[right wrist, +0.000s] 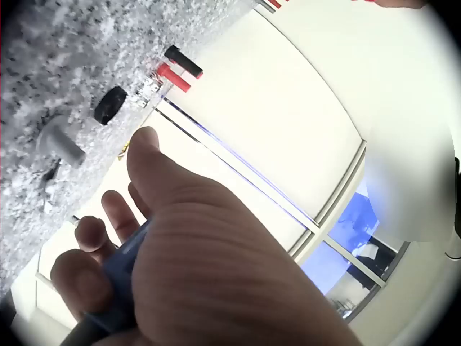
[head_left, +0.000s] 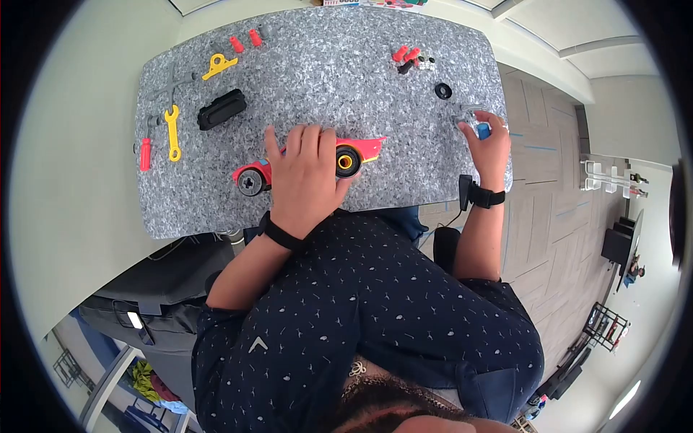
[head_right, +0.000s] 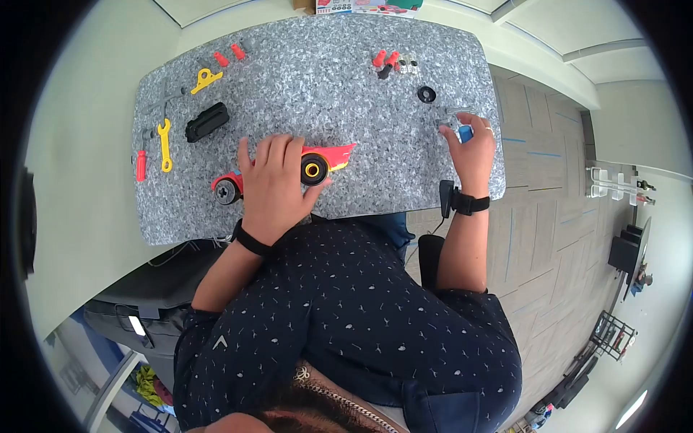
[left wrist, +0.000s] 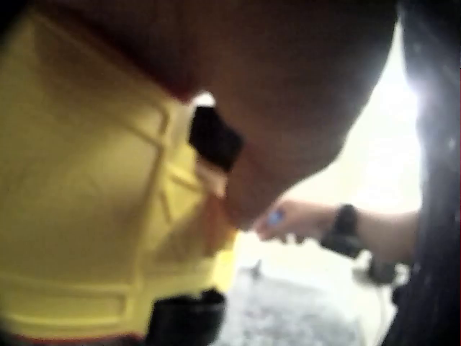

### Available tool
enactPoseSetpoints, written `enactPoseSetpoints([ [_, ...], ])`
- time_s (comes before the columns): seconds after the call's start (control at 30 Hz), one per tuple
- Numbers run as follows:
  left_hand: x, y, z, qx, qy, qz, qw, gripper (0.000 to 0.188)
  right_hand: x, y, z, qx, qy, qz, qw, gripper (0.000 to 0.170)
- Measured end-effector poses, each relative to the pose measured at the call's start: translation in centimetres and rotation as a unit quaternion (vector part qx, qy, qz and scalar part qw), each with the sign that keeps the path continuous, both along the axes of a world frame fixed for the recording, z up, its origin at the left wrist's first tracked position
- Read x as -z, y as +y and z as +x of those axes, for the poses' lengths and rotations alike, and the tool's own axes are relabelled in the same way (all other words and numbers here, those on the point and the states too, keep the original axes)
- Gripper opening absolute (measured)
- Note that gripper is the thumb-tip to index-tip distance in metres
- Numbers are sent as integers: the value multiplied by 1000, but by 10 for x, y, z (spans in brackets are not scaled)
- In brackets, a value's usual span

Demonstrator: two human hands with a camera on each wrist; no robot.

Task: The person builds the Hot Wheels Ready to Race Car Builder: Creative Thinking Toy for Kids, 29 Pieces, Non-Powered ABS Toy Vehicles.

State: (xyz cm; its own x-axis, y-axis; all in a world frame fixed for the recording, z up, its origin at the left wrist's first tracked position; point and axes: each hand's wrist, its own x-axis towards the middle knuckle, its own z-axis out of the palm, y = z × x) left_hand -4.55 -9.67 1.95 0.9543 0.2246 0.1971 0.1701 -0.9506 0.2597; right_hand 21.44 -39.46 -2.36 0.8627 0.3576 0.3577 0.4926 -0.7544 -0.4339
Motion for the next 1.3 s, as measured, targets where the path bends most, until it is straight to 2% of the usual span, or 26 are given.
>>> enactPoseSetpoints([
  [0.1, 10, 2, 0, 14, -42, -4, 999, 76, -13, 5, 24, -5, -21, -14, 1000, 40],
  [0.2, 12, 3, -2, 15, -58, -12, 998, 73, -15, 14, 55, -10, 15, -89, 996, 44],
  [0.23, 13, 2, -2, 14, -58, -7, 998, 73, -13, 19, 67, -10, 63, -109, 992, 50],
  [0.37, 12, 2, -3, 10, -54, -7, 998, 72, -9, 57, 77, -73, 65, -186, 978, 57],
  [0.5, 12, 2, -4, 7, -61, -24, 998, 74, -6, 88, 78, -85, 116, -276, 950, 57],
  [0.6, 8, 3, -5, 10, -84, -48, 995, 76, 20, 83, 96, -132, 94, -262, 951, 51],
  [0.7, 5, 5, -9, 20, -92, -74, 993, 77, -9, 87, 66, -172, 127, -154, 965, 40],
  [0.77, 7, 8, -10, 36, -97, -85, 991, 76, -39, 92, 30, -184, 227, -23, 956, 32],
  [0.83, 6, 10, -11, 46, -94, -102, 989, 75, -66, 100, -11, -202, 321, 90, 921, 26],
  [0.9, 5, 12, -12, 55, -87, -111, 988, 74, -83, 110, -51, -226, 408, 184, 865, 21],
  [0.97, 3, 14, -13, 64, -79, -114, 988, 74, -80, 121, -87, -258, 413, 219, 845, 20],
  [1.0, 3, 14, -13, 65, -78, -116, 988, 75, -76, 127, -100, -274, 414, 237, 835, 20],
  [1.1, 4, 14, -14, 64, -78, -121, 988, 76, -48, 140, -128, -273, 376, 240, 853, 24],
  [1.2, 6, 12, -15, 55, -80, -122, 988, 77, -46, 145, -141, -288, 158, 170, 929, 26],
  [1.3, 5, 13, -15, 55, -83, -125, 987, 78, -49, 142, -141, -299, 158, 154, 929, 30],
])
